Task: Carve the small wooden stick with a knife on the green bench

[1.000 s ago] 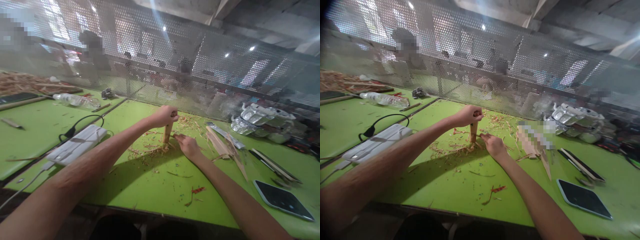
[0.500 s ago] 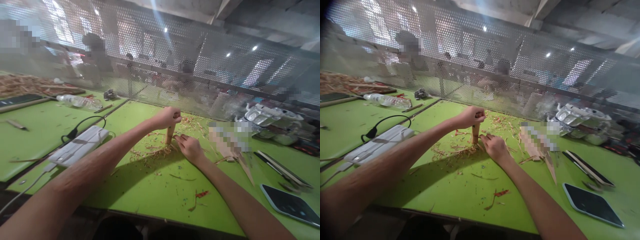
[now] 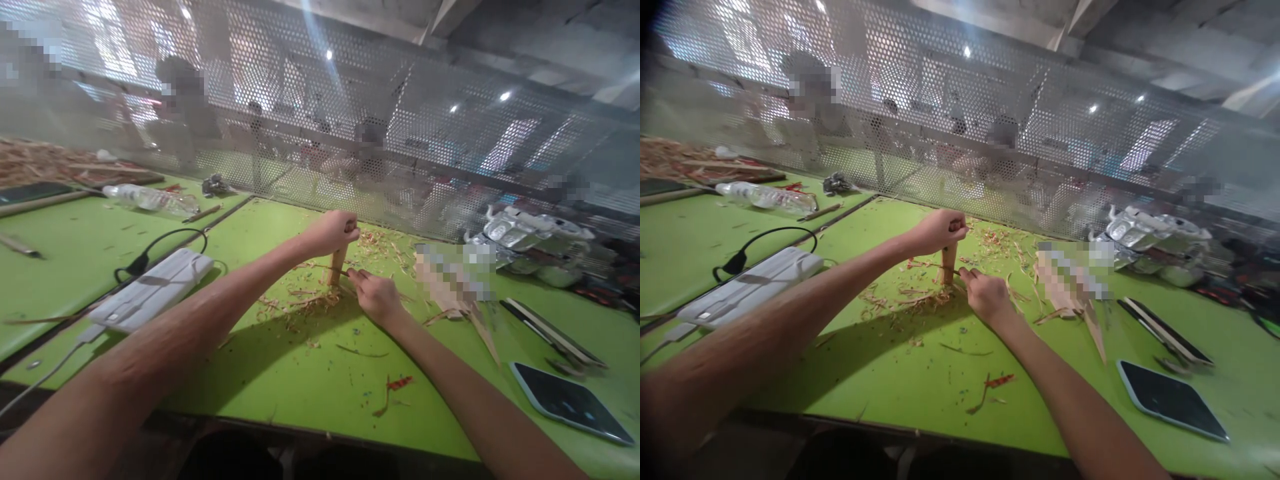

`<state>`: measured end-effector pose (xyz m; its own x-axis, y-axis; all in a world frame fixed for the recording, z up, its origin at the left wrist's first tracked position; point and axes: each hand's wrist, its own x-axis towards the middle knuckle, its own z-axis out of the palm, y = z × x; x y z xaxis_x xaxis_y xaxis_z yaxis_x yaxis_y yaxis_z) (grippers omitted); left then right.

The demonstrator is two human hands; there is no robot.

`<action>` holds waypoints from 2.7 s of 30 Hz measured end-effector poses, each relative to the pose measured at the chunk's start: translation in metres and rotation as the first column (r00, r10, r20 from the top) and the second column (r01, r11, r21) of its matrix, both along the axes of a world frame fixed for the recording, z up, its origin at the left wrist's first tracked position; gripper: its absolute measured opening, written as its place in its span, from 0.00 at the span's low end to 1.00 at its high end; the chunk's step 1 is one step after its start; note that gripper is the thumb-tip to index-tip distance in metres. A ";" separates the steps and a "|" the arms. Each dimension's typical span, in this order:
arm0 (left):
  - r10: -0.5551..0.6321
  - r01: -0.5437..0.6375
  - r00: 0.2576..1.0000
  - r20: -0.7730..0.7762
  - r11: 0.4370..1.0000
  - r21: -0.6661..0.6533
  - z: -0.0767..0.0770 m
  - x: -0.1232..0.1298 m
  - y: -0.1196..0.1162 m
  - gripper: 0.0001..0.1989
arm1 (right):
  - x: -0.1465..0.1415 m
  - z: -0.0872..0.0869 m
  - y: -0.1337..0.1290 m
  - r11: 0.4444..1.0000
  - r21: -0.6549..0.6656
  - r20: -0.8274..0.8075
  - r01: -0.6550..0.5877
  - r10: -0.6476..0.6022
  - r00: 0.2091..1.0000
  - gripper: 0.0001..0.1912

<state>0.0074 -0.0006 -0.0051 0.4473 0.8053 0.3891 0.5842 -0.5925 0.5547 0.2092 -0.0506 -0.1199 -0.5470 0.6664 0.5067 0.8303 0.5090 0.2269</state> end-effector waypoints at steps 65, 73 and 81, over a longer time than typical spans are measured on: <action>-0.068 0.067 0.997 0.026 0.997 0.046 -0.005 -0.004 0.003 0.08 | -0.016 0.017 -0.017 0.957 -0.185 0.024 0.224 -0.223 0.974 0.22; -0.175 0.158 0.968 0.182 0.982 0.105 -0.003 -0.010 0.001 0.03 | -0.008 0.022 -0.016 0.948 -0.235 -0.099 0.215 -0.244 0.965 0.20; -0.187 0.185 0.978 0.089 0.982 0.034 -0.016 -0.005 0.004 0.05 | -0.005 0.018 -0.009 0.947 -0.251 -0.077 0.202 -0.228 0.971 0.20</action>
